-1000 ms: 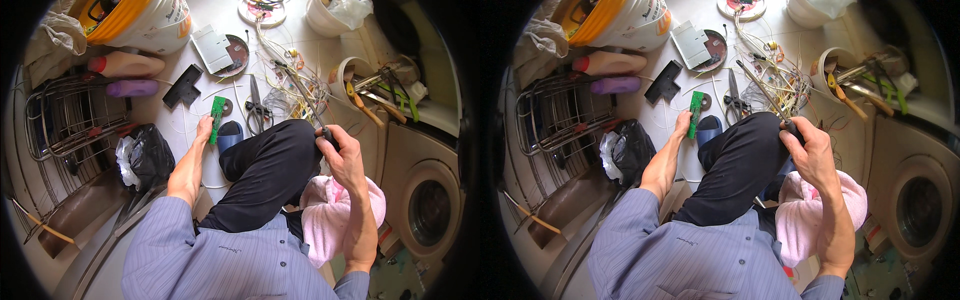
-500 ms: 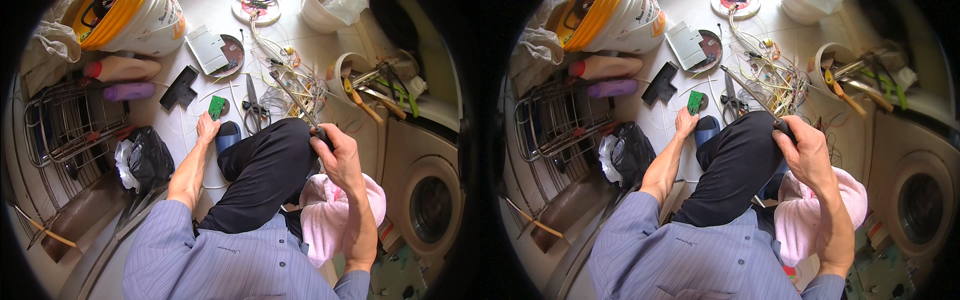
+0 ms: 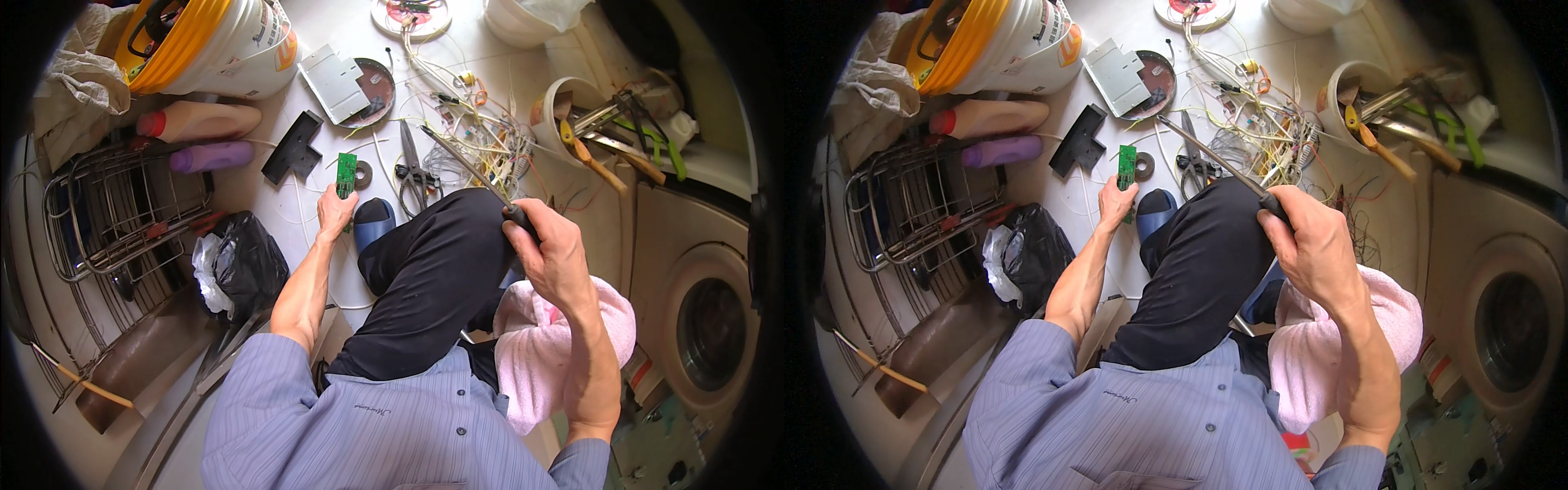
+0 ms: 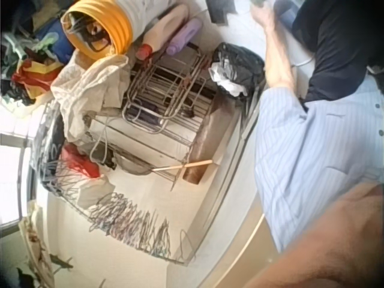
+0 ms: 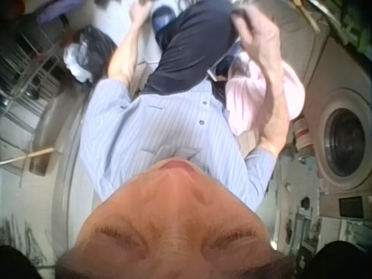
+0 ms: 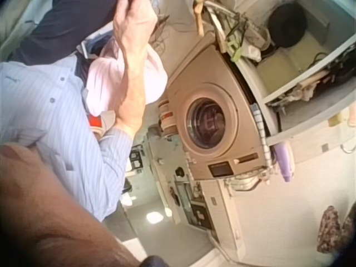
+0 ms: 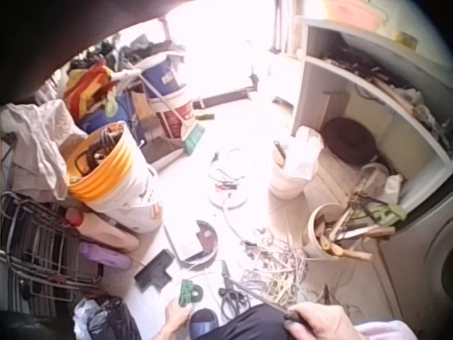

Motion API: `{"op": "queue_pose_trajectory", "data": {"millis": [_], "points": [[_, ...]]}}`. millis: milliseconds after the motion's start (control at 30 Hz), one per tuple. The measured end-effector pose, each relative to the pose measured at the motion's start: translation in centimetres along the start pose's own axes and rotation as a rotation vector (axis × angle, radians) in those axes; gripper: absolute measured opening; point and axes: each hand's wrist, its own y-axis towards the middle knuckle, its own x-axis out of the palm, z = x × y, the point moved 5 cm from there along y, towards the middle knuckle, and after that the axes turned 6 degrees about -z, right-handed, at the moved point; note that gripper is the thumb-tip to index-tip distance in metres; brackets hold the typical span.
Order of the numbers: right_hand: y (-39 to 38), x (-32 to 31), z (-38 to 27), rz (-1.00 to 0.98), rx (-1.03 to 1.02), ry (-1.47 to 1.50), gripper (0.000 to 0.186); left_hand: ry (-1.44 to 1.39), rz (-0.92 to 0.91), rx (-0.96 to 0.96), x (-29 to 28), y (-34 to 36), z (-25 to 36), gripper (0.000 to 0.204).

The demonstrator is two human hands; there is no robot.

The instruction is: The person disassembles a metal electronic casing using a screwdriver, removes a black plastic component, and then handles a green circuit board and some wiring.

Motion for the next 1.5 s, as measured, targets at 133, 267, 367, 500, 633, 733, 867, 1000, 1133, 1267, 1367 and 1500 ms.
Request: {"op": "queue_pose_trajectory", "data": {"millis": [133,267,367,500,633,733,867,1000,1133,1267,1367,1500], "points": [[0.0,0.0,-0.1,-0.022,0.02,-0.015,0.021,0.179,0.005,0.064,-0.2,0.7,-0.2,0.048],[0.2,-0.1,-0.3,-0.019,0.01,-0.027,0.022,0.31,-0.043,-0.034,0.3,1.8,-2.0,0.049],[0.2,0.0,-0.3,-0.009,-0.007,-0.043,0.022,0.303,-0.048,-0.017,0.4,1.5,-1.4,0.047],[0.2,0.0,-0.4,-0.009,-0.007,-0.054,0.022,0.133,0.013,-0.004,-0.1,0.5,0.2,0.045],[0.2,0.0,-0.6,-0.031,0.013,-0.058,0.022,0.075,0.054,0.046,-0.9,0.5,1.2,0.043],[0.3,0.0,-0.6,-0.017,-0.017,-0.068,0.022,0.008,0.032,0.007,-1.6,1.4,1.3,0.044],[0.3,0.1,-0.5,-0.01,-0.032,-0.083,0.022,-0.106,0.021,-0.034,-2.2,3.3,1.2,0.046],[0.4,0.0,-0.8,-0.019,-0.026,-0.088,0.022,-0.206,0.061,-0.043,-2.2,4.7,1.1,0.047],[0.5,0.2,-0.5,-0.017,-0.032,-0.096,0.022,-0.112,0.188,-0.157,-1.8,6.1,1.2,0.055],[0.4,0.0,-0.7,-0.007,-0.049,-0.114,0.022,-0.035,0.192,-0.274,-1.7,7.3,1.5,0.061],[0.4,0.0,-0.7,-0.007,-0.063,-0.14,0.023,0.001,0.183,-0.327,-1.5,8.3,0.6,0.063],[0.4,0.0,-0.8,-0.007,-0.087,-0.168,0.023,-0.043,0.152,-0.369,-1.5,8.8,-0.1,0.062]]}}
